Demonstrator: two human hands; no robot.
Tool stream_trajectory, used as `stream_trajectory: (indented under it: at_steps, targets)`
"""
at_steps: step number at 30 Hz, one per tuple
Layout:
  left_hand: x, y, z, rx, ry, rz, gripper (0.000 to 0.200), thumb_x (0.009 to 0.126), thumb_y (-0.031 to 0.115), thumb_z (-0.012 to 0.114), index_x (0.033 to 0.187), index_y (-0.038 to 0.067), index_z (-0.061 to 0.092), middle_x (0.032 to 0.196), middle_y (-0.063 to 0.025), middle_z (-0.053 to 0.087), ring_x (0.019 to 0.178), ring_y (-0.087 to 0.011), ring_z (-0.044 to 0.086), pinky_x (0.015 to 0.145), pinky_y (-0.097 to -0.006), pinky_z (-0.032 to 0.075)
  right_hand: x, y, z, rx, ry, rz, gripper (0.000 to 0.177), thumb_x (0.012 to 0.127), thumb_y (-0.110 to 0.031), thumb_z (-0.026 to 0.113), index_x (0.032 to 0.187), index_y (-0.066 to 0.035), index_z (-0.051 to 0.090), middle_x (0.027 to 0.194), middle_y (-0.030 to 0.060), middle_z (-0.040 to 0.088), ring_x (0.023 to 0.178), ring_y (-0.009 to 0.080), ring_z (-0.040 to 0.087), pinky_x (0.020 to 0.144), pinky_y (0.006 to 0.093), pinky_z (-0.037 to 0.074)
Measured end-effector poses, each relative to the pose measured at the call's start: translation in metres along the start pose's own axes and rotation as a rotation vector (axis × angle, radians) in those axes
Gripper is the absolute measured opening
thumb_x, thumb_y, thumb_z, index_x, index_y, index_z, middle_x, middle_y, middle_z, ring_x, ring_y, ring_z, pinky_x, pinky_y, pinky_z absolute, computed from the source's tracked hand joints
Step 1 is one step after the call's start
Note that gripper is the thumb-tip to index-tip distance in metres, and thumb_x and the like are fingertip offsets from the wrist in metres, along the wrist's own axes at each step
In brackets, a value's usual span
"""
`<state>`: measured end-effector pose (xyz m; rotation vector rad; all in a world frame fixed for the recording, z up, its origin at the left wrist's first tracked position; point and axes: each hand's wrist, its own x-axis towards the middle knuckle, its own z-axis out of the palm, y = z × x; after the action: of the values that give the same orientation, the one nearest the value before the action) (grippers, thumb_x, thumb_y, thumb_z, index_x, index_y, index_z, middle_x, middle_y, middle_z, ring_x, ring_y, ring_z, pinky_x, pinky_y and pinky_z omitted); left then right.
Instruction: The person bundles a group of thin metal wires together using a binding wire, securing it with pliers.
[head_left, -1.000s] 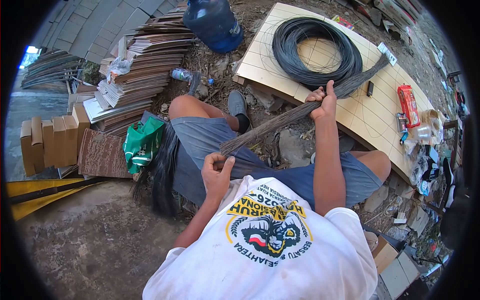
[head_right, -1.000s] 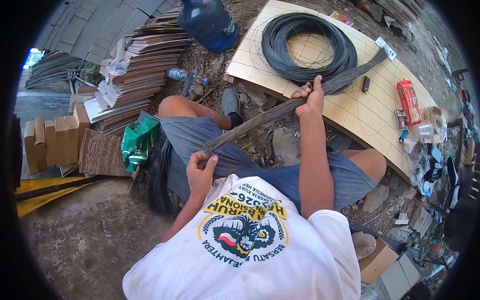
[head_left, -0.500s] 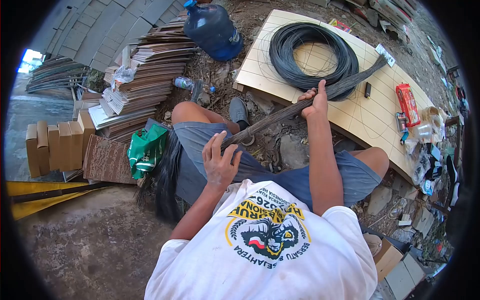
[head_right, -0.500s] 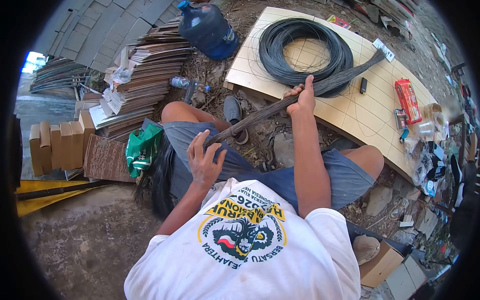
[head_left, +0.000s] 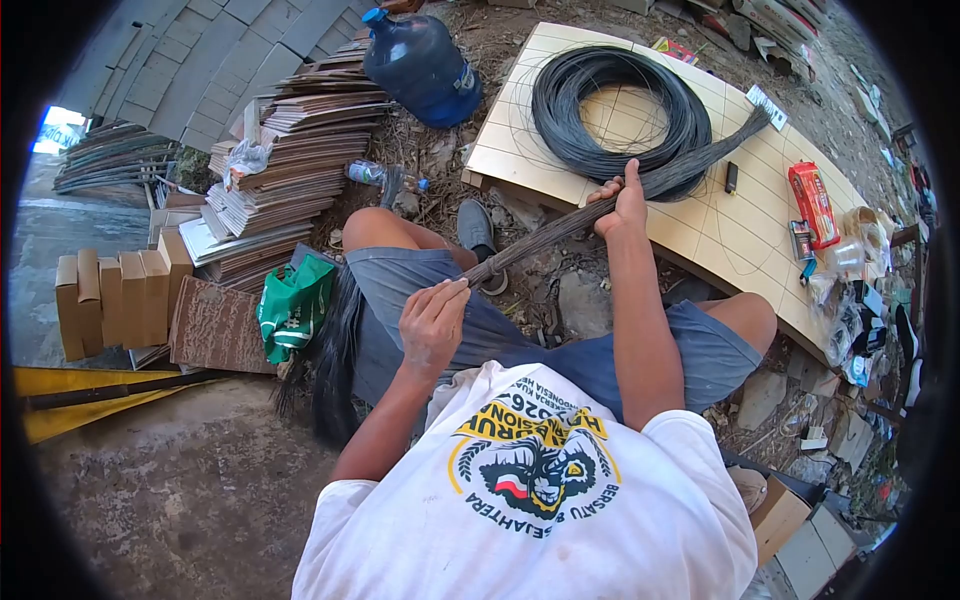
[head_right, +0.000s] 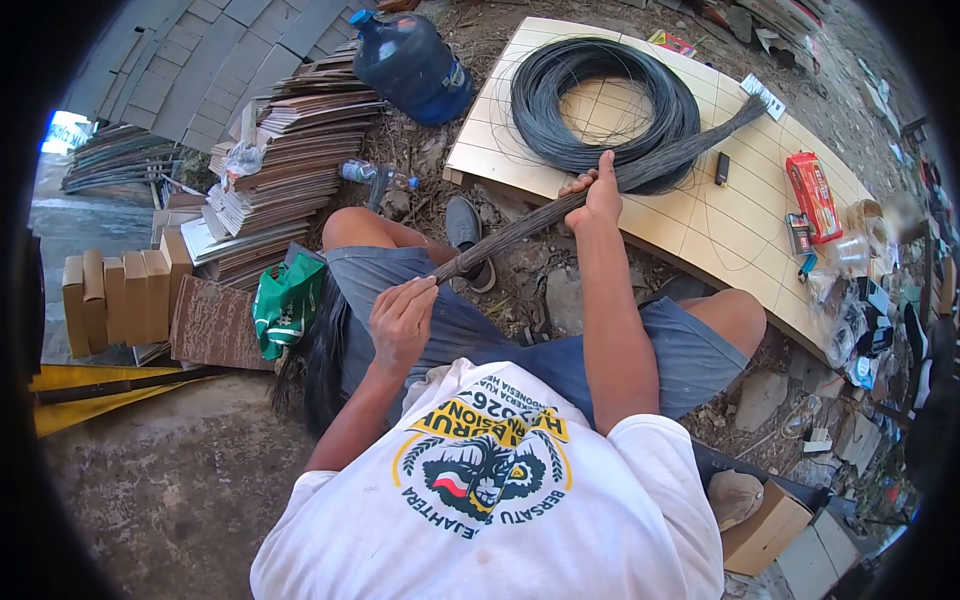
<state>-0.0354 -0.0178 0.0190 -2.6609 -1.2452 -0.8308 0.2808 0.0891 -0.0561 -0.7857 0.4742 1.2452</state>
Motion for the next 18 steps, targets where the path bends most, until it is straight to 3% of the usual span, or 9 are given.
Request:
stream_trajectory:
  at_steps: [6,11,14,18]
  targets:
    - [0.011,-0.008,-0.009,-0.079,-0.127,0.051,0.013,0.076,0.004,0.073,0.089,0.007,0.071,0.102,-0.0036,0.073,0.092,-0.0220,0.070,0.080,-0.0351,0.053,0.004,0.001,-0.002,-0.021,-0.008,0.009,0.044,0.092,-0.051,0.064,0.073,-0.017,0.044,0.055,-0.0047,0.040,0.047,0.0120,0.042,0.052,0.0315,0.038]
    - [0.034,-0.005,-0.021,-0.085,-0.334,-0.135,0.009,0.078,0.008,0.074,0.086,0.012,0.071,0.085,-0.0009,0.064,0.076,-0.0201,0.067,0.066,-0.0353,0.052,-0.003,0.001,0.001,-0.031,-0.002,-0.003,0.046,0.090,-0.051,0.066,0.070,-0.017,0.044,0.055,-0.0059,0.040,0.047,0.0096,0.042,0.050,0.0282,0.039]
    - [0.036,-0.008,-0.020,-0.081,-0.328,-0.230,0.007,0.079,0.012,0.073,0.084,0.014,0.068,0.082,-0.0030,0.057,0.072,-0.0245,0.064,0.063,-0.0378,0.051,-0.004,0.000,0.000,-0.039,-0.030,-0.004,0.046,0.091,-0.051,0.066,0.070,-0.017,0.043,0.055,-0.0060,0.040,0.047,0.0093,0.042,0.050,0.0283,0.039]
    - [0.033,-0.010,-0.015,-0.116,-0.325,-0.337,0.010,0.078,0.015,0.075,0.084,0.012,0.067,0.082,-0.0048,0.058,0.071,-0.0276,0.063,0.063,-0.0400,0.051,-0.001,0.001,-0.002,-0.030,-0.034,0.000,0.046,0.091,-0.050,0.066,0.070,-0.017,0.043,0.055,-0.0062,0.039,0.047,0.0093,0.042,0.051,0.0284,0.039]
